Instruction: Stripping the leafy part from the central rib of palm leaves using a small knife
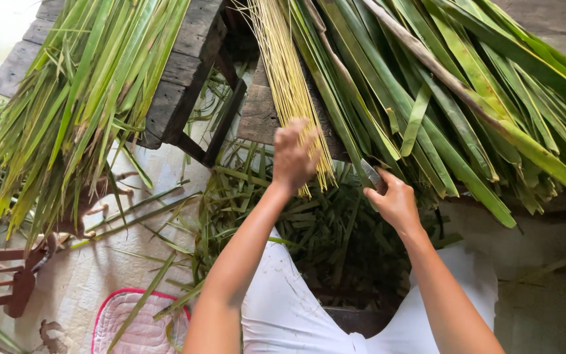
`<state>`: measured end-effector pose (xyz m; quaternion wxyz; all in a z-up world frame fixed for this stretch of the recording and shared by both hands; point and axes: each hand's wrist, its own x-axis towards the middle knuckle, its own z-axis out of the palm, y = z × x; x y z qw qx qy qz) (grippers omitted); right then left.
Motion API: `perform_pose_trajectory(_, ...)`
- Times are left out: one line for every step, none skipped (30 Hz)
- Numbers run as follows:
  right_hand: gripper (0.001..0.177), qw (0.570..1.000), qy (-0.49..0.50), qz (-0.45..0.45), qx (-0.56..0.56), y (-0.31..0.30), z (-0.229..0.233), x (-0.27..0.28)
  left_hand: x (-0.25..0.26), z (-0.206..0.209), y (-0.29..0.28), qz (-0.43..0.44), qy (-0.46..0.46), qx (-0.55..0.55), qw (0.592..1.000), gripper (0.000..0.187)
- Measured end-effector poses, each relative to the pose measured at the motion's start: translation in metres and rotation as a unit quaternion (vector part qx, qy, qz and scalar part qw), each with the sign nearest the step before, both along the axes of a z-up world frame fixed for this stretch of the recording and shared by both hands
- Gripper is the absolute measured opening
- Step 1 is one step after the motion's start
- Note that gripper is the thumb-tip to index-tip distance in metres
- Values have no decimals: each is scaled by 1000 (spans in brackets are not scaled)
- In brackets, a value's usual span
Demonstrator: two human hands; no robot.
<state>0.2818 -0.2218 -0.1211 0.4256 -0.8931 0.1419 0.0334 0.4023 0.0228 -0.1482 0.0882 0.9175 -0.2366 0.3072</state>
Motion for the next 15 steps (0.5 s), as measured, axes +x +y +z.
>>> perform_pose_trajectory(63,1000,1,-1,0,0,1,-1,8,2,0,-1,1,0,1000,42)
perform_pose_trajectory(63,1000,2,-1,5,1,2,-1,17,5,2,80,139,-118,980,54)
perform_pose_trajectory(63,1000,3,-1,11,1,3,0,26,8,3,157,272,-233,921,66)
perform_pose_trajectory(63,1000,2,-2,11,1,2,0,29,10,2,156,272,-232,921,66)
perform_pose_trajectory(62,1000,0,-6,13,1,2,0,33,11,1,168,303,-252,904,76)
perform_pose_trajectory(61,1000,-2,-10,15,1,1,0,36,12,0,179,334,-271,885,87)
perform_pose_trajectory(61,1000,-3,-11,15,2,2,-1,39,5,-3,178,334,-270,885,87)
perform_pose_trajectory(59,1000,1,-18,20,3,4,-2,42,-1,-5,187,345,-257,883,89)
perform_pose_trajectory(57,999,5,-25,25,5,6,-3,45,-8,-8,195,355,-244,881,91)
perform_pose_trajectory(57,999,5,-27,25,5,11,-6,42,-5,-15,193,355,-243,882,91)
perform_pose_trajectory(55,999,0,-29,28,6,15,-9,39,-3,-21,185,354,-249,882,81)
perform_pose_trajectory(53,999,-5,-29,31,8,18,-11,35,-1,-27,177,353,-254,883,72)
perform_pose_trajectory(53,999,-5,-30,32,9,20,-14,31,2,-31,177,353,-254,883,72)
perform_pose_trajectory(52,999,-9,-32,30,10,22,-18,26,5,-34,155,342,-247,893,73)
perform_pose_trajectory(52,999,-13,-33,29,11,24,-22,20,8,-38,132,332,-241,902,74)
